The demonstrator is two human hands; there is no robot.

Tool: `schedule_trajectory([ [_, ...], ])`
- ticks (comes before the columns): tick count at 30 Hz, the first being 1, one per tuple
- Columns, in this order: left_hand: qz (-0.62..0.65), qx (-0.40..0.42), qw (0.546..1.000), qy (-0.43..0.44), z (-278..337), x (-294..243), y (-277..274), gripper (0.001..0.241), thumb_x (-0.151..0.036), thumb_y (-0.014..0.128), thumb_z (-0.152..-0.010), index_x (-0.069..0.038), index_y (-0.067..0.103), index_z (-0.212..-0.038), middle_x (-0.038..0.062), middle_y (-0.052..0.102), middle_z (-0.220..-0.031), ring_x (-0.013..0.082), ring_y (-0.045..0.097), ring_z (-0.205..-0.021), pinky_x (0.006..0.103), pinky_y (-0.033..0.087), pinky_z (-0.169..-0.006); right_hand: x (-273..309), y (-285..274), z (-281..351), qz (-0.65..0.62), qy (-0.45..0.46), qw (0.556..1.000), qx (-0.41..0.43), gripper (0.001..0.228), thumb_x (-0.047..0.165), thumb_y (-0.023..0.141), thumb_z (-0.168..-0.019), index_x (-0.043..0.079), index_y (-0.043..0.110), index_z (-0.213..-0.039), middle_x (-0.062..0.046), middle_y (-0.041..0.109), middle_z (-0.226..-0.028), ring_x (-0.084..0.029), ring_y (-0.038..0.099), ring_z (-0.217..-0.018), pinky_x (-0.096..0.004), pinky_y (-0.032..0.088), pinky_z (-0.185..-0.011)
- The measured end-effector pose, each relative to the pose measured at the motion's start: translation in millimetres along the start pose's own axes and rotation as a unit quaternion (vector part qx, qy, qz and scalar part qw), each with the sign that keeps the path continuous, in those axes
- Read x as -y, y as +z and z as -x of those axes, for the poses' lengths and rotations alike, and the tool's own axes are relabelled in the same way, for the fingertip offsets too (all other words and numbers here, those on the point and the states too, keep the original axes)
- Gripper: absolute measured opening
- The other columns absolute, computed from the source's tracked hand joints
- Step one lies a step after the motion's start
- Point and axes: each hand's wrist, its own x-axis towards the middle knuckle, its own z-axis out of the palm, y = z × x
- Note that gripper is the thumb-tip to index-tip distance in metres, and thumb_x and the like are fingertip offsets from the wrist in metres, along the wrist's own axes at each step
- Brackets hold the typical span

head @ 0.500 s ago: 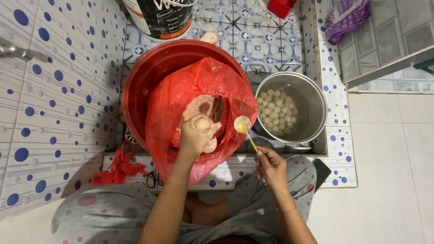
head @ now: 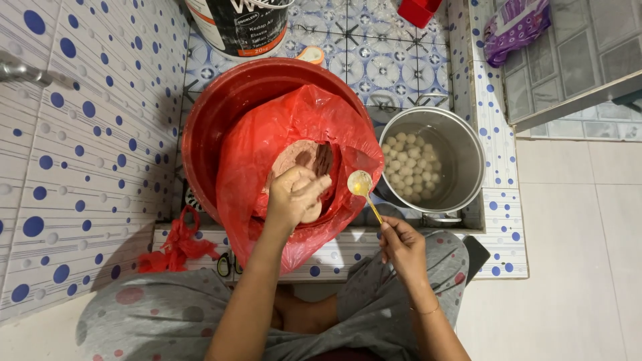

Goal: Forming meatballs by hand and dropping them into a pot of water using a spoon.

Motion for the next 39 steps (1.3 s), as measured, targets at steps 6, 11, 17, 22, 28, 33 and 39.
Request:
schedule_trajectory([
  [6,-0.084,0.008,0.996,0.02,-0.9,-12.4,3.3,0.027,0.008,0.079,-0.082,0.007,0.069,-0.107,0.002,0.053,-0.053,0.0061,0.052,-0.041,0.02,0.044,-0.029,12.2,3.6,3.3,-0.001,0.004,1.0,-0.005,0.022,0.0,0.06,-0.097,-0.012,0.07,-0.114,-0.017,0.055,-0.054,-0.019,0.049,-0.032,-0.032,0.044,-0.028],
  [11,-0.173,-0.041,0.982,0.058,-9.0,29.9,-13.7,0.014,-0.001,0.082,-0.073,-0.003,0.069,-0.073,0.008,0.06,-0.051,0.0104,0.057,-0.049,0.0267,0.05,-0.044,21.7,5.8,4.5,0.003,-0.006,1.0,-0.004,0.022,-0.001,0.06,-0.097,-0.012,0.071,-0.113,-0.018,0.055,-0.053,-0.019,0.05,-0.031,-0.032,0.044,-0.029],
  [17,-0.09,-0.012,0.996,0.015,-10.4,25.7,-10.6,0.027,-0.006,0.086,-0.081,-0.002,0.061,-0.071,0.01,0.056,-0.046,0.0088,0.056,-0.04,0.0216,0.046,-0.036,40.0,8.3,8.5,0.015,-0.03,0.999,-0.001,0.022,-0.001,0.06,-0.097,-0.011,0.071,-0.114,-0.018,0.056,-0.053,-0.02,0.051,-0.031,-0.033,0.044,-0.029],
  [22,-0.065,0.042,0.996,0.04,-10.0,21.1,-13.2,0.012,-0.01,0.078,-0.087,-0.003,0.068,-0.085,0.001,0.06,-0.059,0.0036,0.054,-0.057,0.0244,0.053,-0.05,80.6,19.5,19.6,0.084,-0.107,0.991,-0.001,0.021,-0.003,0.06,-0.096,-0.008,0.074,-0.111,-0.016,0.06,-0.051,-0.02,0.054,-0.03,-0.031,0.044,-0.03],
  [28,0.033,-0.021,0.996,-0.079,0.0,-0.3,3.4,0.03,0.025,0.069,-0.079,0.007,0.068,-0.103,0.021,0.071,-0.107,0.0355,0.074,-0.102,0.0405,0.067,-0.094,107.9,32.4,31.5,0.297,-0.308,0.903,0.031,0.025,0.01,0.063,-0.099,0.004,0.071,-0.122,-0.005,0.078,-0.102,-0.009,0.071,-0.08,-0.024,0.059,-0.074],
  [33,-0.098,-0.014,0.994,-0.039,-4.1,12.7,-1.8,0.026,0.005,0.089,-0.07,-0.002,0.073,-0.09,0.009,0.077,-0.086,0.0149,0.074,-0.084,0.0276,0.066,-0.089,119.8,45.7,33.2,0.347,-0.431,0.827,0.105,0.03,-0.002,0.057,-0.1,-0.004,0.06,-0.13,-0.021,0.072,-0.114,-0.028,0.074,-0.101,-0.034,0.062,-0.095],
  [39,-0.086,-0.014,0.995,-0.051,2.7,2.1,1.0,0.011,0.003,0.082,-0.081,-0.001,0.078,-0.092,0.012,0.081,-0.089,0.017,0.078,-0.083,0.0263,0.065,-0.074,127.2,52.6,37.4,0.398,-0.468,0.782,0.106,0.036,-0.003,0.058,-0.101,-0.004,0.054,-0.137,-0.012,0.065,-0.092,-0.021,0.064,-0.074,-0.034,0.059,-0.072],
])
